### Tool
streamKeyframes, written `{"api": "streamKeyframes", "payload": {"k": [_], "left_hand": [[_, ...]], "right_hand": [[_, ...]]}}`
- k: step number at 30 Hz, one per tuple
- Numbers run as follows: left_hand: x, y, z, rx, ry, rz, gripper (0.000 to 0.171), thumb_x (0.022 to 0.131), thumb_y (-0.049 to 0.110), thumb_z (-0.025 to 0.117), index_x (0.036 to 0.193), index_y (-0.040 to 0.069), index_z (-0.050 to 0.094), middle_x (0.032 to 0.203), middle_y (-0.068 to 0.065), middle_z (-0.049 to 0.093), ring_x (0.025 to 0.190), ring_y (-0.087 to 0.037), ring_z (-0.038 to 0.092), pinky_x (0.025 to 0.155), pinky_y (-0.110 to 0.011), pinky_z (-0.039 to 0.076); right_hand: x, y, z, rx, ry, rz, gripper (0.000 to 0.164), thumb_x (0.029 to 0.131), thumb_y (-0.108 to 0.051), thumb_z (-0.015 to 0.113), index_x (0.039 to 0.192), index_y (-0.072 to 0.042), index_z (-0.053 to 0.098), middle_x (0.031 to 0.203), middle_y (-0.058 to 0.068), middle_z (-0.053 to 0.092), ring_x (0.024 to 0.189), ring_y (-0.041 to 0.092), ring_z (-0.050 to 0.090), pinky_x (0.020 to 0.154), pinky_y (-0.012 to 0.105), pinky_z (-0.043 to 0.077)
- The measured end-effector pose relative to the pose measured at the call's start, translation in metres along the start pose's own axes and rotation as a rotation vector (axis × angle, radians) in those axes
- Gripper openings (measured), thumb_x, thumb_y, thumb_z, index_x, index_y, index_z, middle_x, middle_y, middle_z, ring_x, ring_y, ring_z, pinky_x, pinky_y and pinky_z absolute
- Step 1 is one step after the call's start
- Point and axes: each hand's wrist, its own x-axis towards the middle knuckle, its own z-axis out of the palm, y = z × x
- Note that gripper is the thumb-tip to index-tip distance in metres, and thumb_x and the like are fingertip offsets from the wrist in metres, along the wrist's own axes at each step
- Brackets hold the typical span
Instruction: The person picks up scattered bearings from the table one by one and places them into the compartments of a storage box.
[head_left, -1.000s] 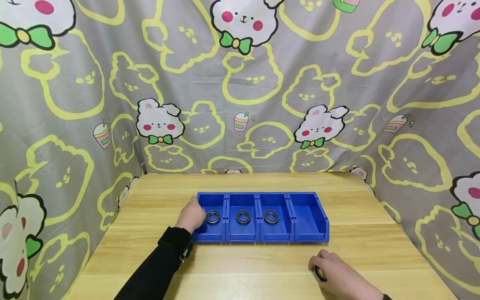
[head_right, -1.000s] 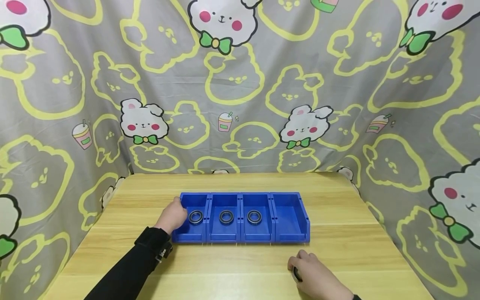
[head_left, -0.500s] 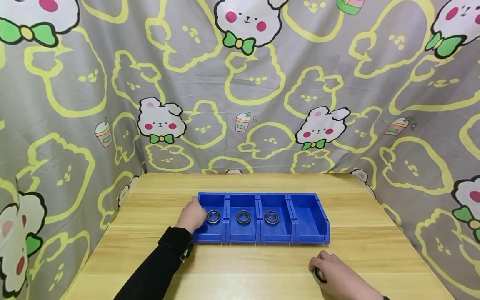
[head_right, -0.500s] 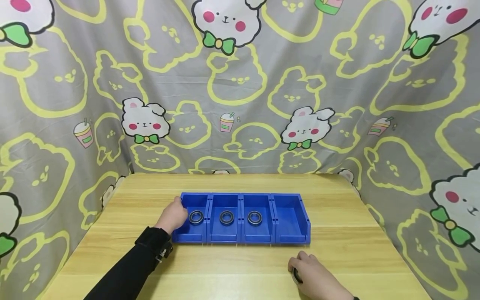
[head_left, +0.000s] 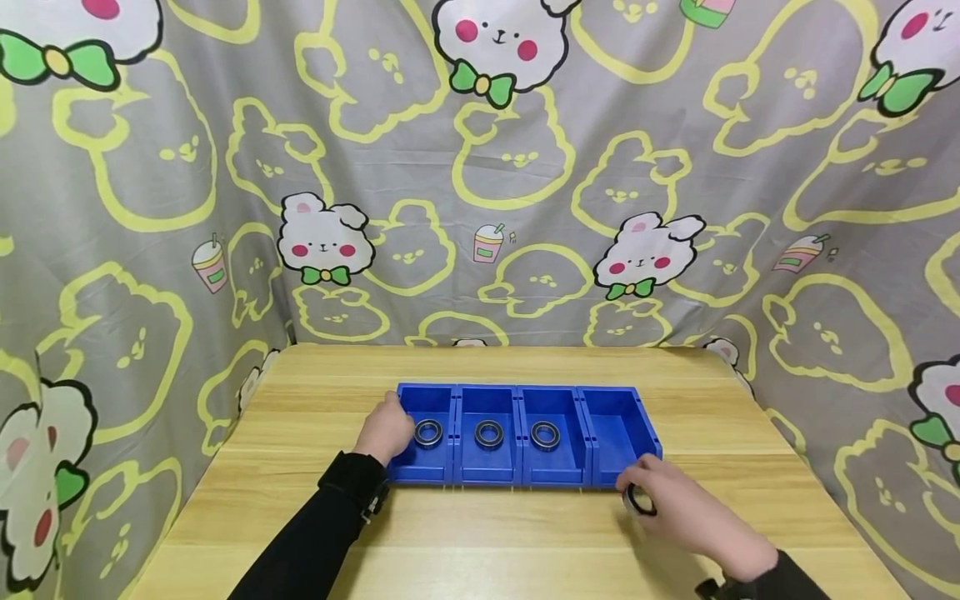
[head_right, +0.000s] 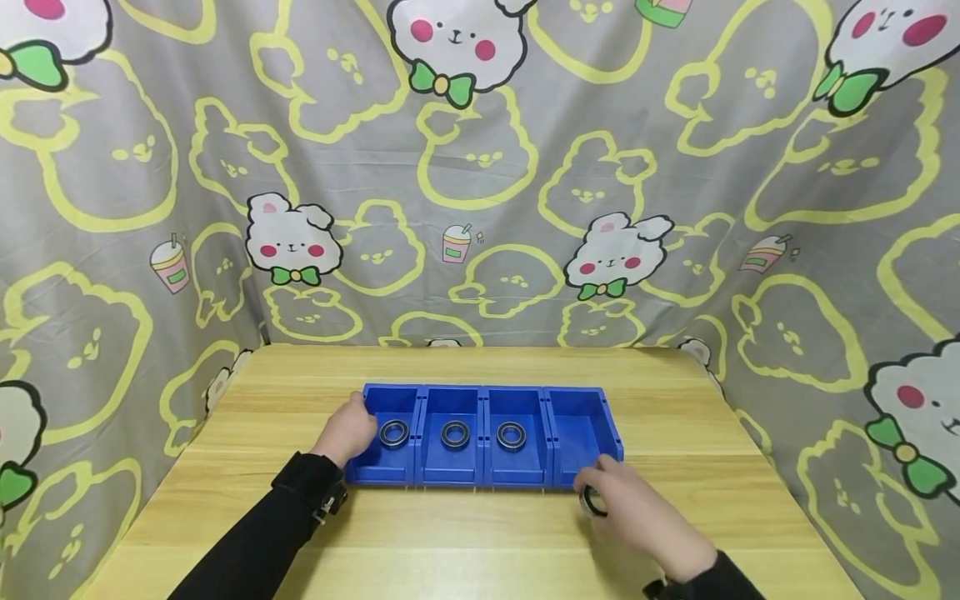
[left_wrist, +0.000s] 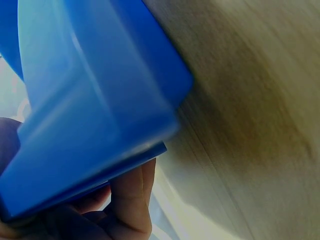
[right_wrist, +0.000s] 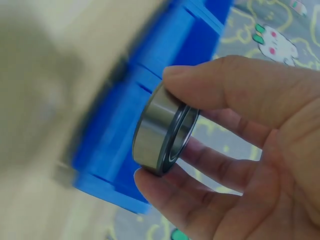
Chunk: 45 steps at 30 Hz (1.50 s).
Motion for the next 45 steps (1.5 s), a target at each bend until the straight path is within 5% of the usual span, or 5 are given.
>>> {"api": "streamKeyframes", "payload": {"k": [6, 11, 22, 27, 45], "left_hand": [[0.001, 0.0, -0.001, -0.001, 0.003, 0.002, 0.06, 0.097, 0.013, 0.05, 0.145, -0.016, 0.029, 0.112, -0.027, 0.062, 0.076, -0.028, 0.059, 0.07, -0.043, 0.05], [-0.001, 0.0, -0.002, 0.004, 0.009, -0.01, 0.06, 0.098, 0.014, 0.051, 0.146, -0.015, 0.029, 0.109, -0.027, 0.063, 0.072, -0.027, 0.059, 0.067, -0.042, 0.05], [0.0, 0.006, -0.006, 0.007, -0.013, -0.004, 0.063, 0.099, 0.013, 0.05, 0.149, -0.015, 0.024, 0.093, -0.02, 0.062, 0.066, -0.026, 0.056, 0.061, -0.038, 0.045], [0.002, 0.006, -0.006, 0.004, -0.001, -0.007, 0.062, 0.098, 0.013, 0.05, 0.148, -0.014, 0.026, 0.107, -0.025, 0.063, 0.072, -0.027, 0.058, 0.067, -0.041, 0.048], [-0.001, 0.003, 0.0, 0.005, -0.001, -0.019, 0.062, 0.099, 0.014, 0.051, 0.147, -0.016, 0.025, 0.107, -0.027, 0.063, 0.074, -0.027, 0.059, 0.068, -0.042, 0.05]], "right_hand": [[0.026, 0.005, -0.027, -0.022, 0.073, 0.007, 0.033, 0.073, -0.002, 0.083, 0.102, -0.011, 0.07, 0.096, -0.001, 0.058, 0.085, 0.019, 0.058, 0.072, 0.037, 0.052], [0.053, 0.013, -0.03, -0.026, 0.063, 0.05, 0.033, 0.076, -0.003, 0.083, 0.107, -0.005, 0.07, 0.1, 0.005, 0.06, 0.084, 0.019, 0.055, 0.071, 0.036, 0.05], [0.088, 0.035, -0.011, -0.02, -0.047, 0.125, 0.032, 0.079, -0.002, 0.081, 0.109, -0.003, 0.071, 0.106, 0.012, 0.063, 0.094, 0.025, 0.06, 0.083, 0.044, 0.053], [0.099, 0.047, 0.002, -0.045, -0.058, 0.123, 0.031, 0.077, 0.001, 0.08, 0.106, -0.002, 0.071, 0.102, 0.011, 0.063, 0.093, 0.025, 0.06, 0.083, 0.045, 0.052], [0.109, 0.058, 0.033, -0.103, -0.057, 0.118, 0.023, 0.076, 0.001, 0.077, 0.097, 0.002, 0.068, 0.087, 0.011, 0.063, 0.085, 0.027, 0.06, 0.08, 0.047, 0.052]]}}
